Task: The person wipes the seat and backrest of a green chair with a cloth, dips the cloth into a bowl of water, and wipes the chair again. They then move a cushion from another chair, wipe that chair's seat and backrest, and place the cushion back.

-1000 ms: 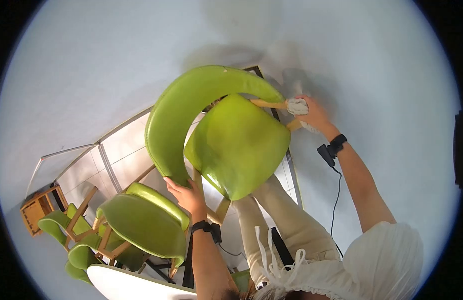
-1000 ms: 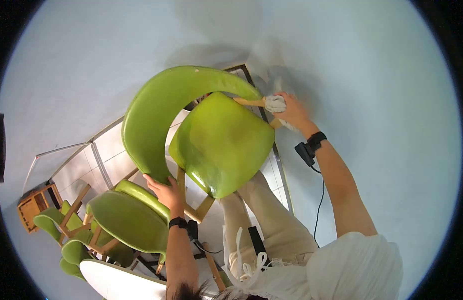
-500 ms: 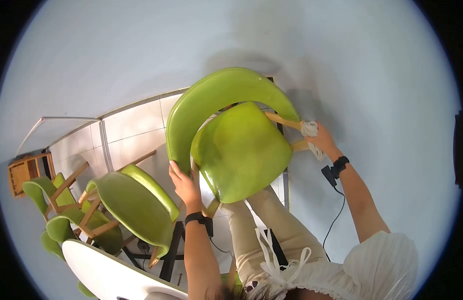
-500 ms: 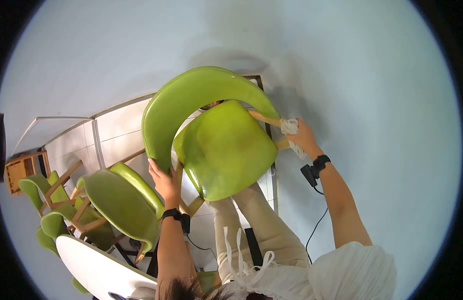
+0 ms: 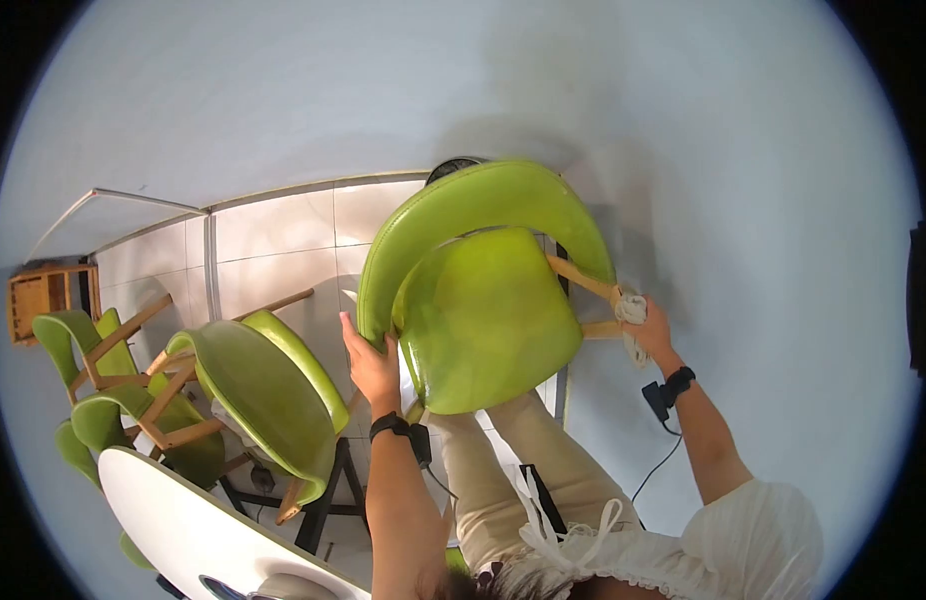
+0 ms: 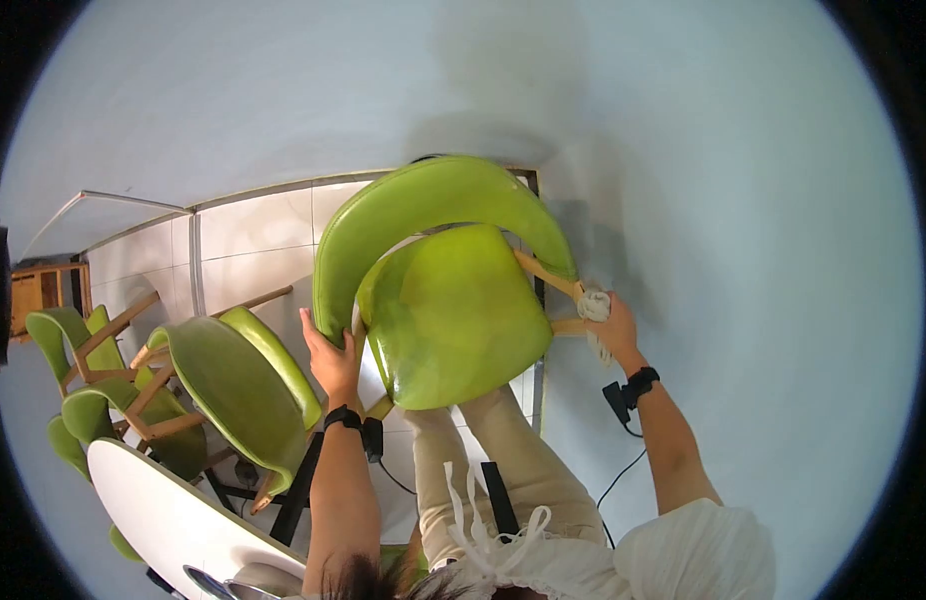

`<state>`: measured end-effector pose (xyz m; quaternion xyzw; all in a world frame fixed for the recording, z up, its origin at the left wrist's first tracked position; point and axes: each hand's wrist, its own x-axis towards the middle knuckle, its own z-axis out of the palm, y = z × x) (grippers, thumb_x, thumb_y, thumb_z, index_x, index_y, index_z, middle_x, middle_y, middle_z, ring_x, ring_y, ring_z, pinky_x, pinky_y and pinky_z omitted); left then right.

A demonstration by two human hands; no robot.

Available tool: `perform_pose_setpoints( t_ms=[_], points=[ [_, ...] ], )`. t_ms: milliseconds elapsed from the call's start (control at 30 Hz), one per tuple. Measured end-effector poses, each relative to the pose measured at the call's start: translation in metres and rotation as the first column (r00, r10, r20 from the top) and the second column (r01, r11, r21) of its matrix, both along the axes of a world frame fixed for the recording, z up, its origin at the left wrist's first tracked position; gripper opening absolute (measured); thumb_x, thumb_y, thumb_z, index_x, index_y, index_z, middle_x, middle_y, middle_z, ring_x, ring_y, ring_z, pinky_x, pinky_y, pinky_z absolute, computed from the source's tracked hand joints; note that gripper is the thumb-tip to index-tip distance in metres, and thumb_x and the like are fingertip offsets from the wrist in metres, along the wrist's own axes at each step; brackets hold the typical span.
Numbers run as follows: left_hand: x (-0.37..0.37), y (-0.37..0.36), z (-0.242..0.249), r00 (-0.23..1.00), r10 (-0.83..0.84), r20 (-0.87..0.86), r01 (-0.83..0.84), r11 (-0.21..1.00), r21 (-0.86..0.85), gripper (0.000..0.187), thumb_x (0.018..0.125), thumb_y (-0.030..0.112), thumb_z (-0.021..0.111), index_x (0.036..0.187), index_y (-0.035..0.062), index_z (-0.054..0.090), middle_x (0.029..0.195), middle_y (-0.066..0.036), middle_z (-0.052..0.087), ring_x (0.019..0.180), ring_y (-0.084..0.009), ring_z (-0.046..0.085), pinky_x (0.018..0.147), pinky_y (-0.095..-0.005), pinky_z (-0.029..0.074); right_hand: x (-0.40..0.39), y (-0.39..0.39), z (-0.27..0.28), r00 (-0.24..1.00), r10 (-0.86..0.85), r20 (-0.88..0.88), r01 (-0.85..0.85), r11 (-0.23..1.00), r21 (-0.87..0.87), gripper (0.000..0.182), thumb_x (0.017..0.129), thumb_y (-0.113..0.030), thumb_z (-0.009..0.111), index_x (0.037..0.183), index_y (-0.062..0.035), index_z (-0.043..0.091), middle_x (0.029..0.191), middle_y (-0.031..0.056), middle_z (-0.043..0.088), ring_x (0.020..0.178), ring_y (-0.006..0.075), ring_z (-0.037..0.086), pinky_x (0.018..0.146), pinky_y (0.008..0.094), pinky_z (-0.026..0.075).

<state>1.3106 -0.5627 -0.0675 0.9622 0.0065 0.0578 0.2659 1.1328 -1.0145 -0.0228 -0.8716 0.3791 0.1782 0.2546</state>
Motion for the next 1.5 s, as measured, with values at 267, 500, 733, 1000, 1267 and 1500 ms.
perform_pose_setpoints(
  t_ms=[267,500,733,1000,1267,1500],
  points=[
    [-0.011,0.007,-0.002,0.973,0.048,-0.226,-0.038,0.998,0.051,0.049,0.084,0.017,0.067,0.124,0.0044,0.042,0.111,-0.018,0.063,0.081,-0.0396,0.066,0.064,-0.0490,0.054,0.134,0.066,0.088,0.769,0.050,0.637,-0.049,0.999,-0.018,0.055,0.071,-0.003,0.077,0.121,-0.0083,0.056,0.116,0.0126,0.061,0.104,0.0266,0.062,0.090,0.0348,0.049],
    [-0.008,0.006,-0.014,0.964,0.060,-0.258,-0.044,0.997,0.070,0.047,0.086,0.018,0.065,0.125,0.0041,0.042,0.111,-0.018,0.063,0.082,-0.0399,0.065,0.065,-0.0489,0.054,0.274,0.200,0.112,0.639,0.572,0.515,-0.319,0.806,-0.499,0.058,0.066,-0.022,0.080,0.121,-0.0250,0.062,0.112,0.0076,0.054,0.105,0.0342,0.051,0.080,0.0415,0.051],
    [-0.006,0.007,-0.012,0.941,0.085,-0.328,-0.061,0.995,0.084,0.049,0.086,0.019,0.065,0.128,0.0076,0.041,0.114,-0.016,0.063,0.083,-0.0393,0.066,0.064,-0.0498,0.054,0.287,0.293,0.086,0.299,0.767,0.568,-0.571,0.620,-0.538,0.030,0.076,-0.022,0.064,0.105,-0.0224,0.070,0.106,-0.0016,0.054,0.097,0.0241,0.050,0.073,0.0330,0.050],
    [-0.006,0.006,-0.008,0.962,0.054,-0.269,-0.037,0.997,0.068,0.048,0.087,0.020,0.064,0.127,0.0066,0.041,0.114,-0.017,0.062,0.081,-0.0398,0.066,0.063,-0.0493,0.054,0.287,0.190,0.110,0.546,0.670,0.503,-0.474,0.742,-0.474,0.052,0.065,-0.011,0.076,0.114,-0.0251,0.067,0.115,0.0055,0.056,0.102,0.0323,0.051,0.080,0.0401,0.049],
    [-0.006,0.005,-0.008,0.949,0.060,-0.310,-0.047,0.998,0.049,0.048,0.088,0.022,0.064,0.127,0.0059,0.041,0.113,-0.018,0.062,0.085,-0.0404,0.065,0.066,-0.0503,0.053,0.196,0.048,0.010,0.832,0.011,0.555,0.048,0.995,-0.091,0.053,0.072,-0.015,0.081,0.121,-0.0115,0.060,0.111,0.0125,0.058,0.103,0.0315,0.059,0.089,0.0396,0.047],
    [-0.010,0.008,-0.010,0.932,0.057,-0.358,-0.052,0.998,0.023,0.047,0.089,0.021,0.062,0.129,0.0074,0.040,0.113,-0.016,0.062,0.084,-0.0398,0.065,0.065,-0.0506,0.052,0.166,0.042,0.001,0.862,-0.034,0.505,0.095,0.991,-0.096,0.054,0.074,-0.016,0.080,0.122,-0.0083,0.058,0.113,0.0140,0.058,0.104,0.0318,0.060,0.089,0.0395,0.048]
  ],
)
